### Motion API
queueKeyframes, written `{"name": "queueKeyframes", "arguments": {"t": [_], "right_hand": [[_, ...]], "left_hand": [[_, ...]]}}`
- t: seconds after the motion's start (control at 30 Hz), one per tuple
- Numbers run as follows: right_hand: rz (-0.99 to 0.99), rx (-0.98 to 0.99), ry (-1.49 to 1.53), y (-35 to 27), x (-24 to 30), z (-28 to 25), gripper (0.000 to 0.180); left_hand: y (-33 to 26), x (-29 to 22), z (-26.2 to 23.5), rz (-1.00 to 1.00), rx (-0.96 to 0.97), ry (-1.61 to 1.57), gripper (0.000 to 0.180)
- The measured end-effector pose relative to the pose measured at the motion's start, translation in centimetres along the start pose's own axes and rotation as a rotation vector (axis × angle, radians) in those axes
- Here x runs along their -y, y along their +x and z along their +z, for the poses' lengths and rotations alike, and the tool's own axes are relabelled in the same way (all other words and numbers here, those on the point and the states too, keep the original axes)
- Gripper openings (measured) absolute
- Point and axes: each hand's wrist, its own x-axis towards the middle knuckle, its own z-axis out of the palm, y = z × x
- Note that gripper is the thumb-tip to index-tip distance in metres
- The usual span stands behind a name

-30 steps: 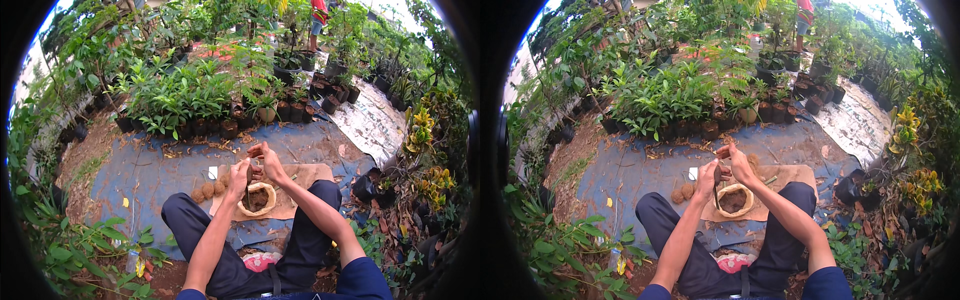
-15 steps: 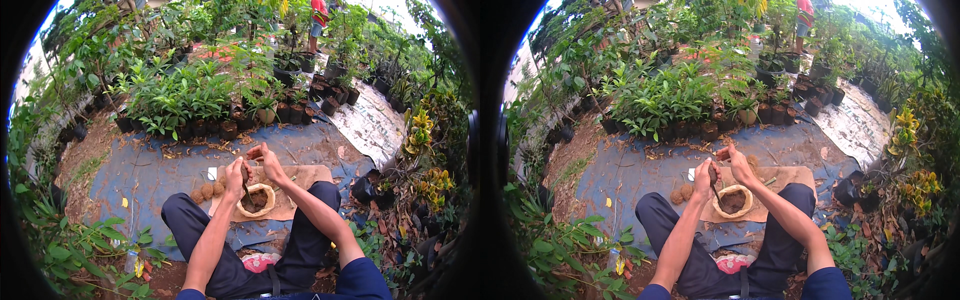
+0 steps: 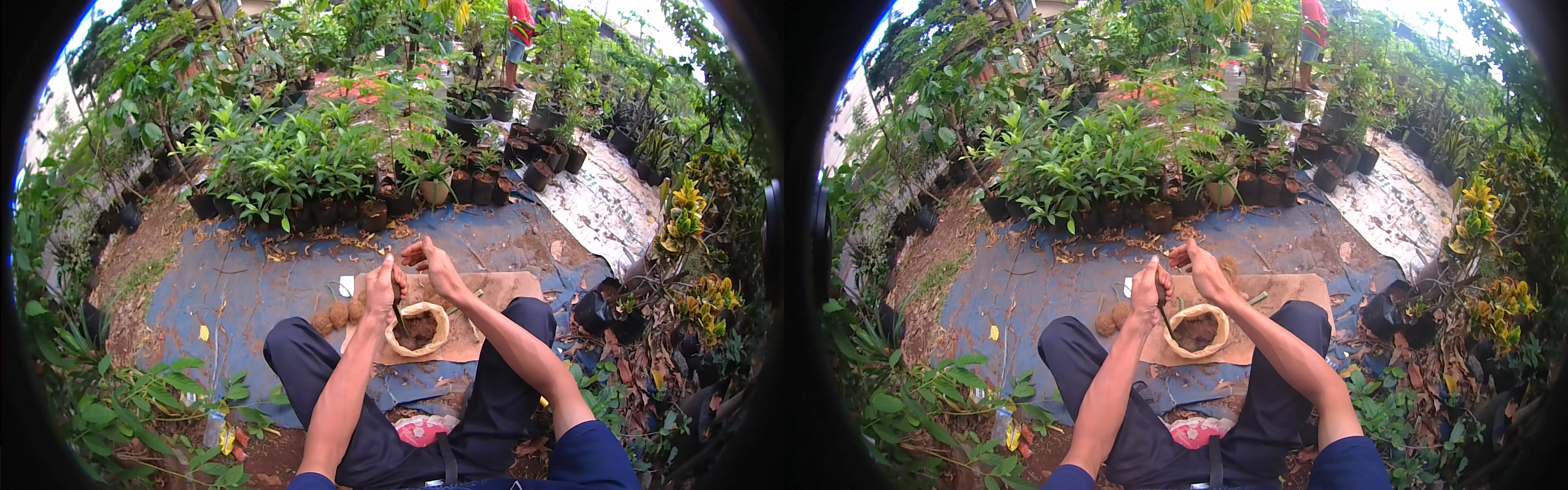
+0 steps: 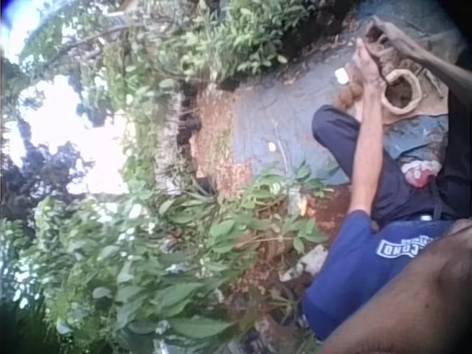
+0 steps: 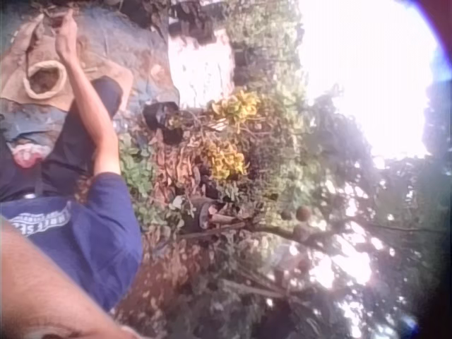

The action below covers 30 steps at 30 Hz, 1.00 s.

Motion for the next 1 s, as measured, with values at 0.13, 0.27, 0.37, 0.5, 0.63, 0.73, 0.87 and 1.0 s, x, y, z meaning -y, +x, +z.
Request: {"name": "queueKeyframes", "arguments": {"t": [0.13, 0.27, 0.37, 0.5, 0.63, 0.73, 0.87, 1.0], "right_hand": [[0.024, -0.030, -0.014, -0.2, 0.1, 0.0, 0.067], [0.024, -0.081, -0.025, -0.1, 0.0, -0.1, 0.066], [0.005, -0.091, -0.027, 0.1, -0.3, -0.3, 0.061], [-0.025, -0.044, -0.201, 0.4, -1.1, -0.4, 0.054], [0.104, 0.103, -0.600, -0.4, -1.9, -1.1, 0.061], [0.357, 0.292, -0.997, -0.5, -2.3, -1.4, 0.067], [0.355, 0.121, -0.935, -0.5, -2.3, -1.3, 0.061], [0.252, 0.091, -0.854, -0.6, -1.6, -1.4, 0.056]], "left_hand": [[0.0, -0.3, -0.1, 0.000, -0.079, -0.127, 0.040], [0.3, -0.7, -0.1, -0.054, 0.111, -0.387, 0.039], [0.6, -0.9, -0.2, 0.021, 0.166, -0.259, 0.028], [0.5, -1.2, -0.8, -0.015, 0.140, -0.227, 0.023], [0.5, -1.1, -1.0, -0.083, 0.047, -0.280, 0.030], [0.7, -1.0, -1.1, -0.096, -0.008, -0.257, 0.035], [0.8, -0.9, -1.4, -0.062, -0.018, -0.190, 0.039], [0.8, -0.8, -1.5, -0.049, -0.047, -0.152, 0.040]]}}
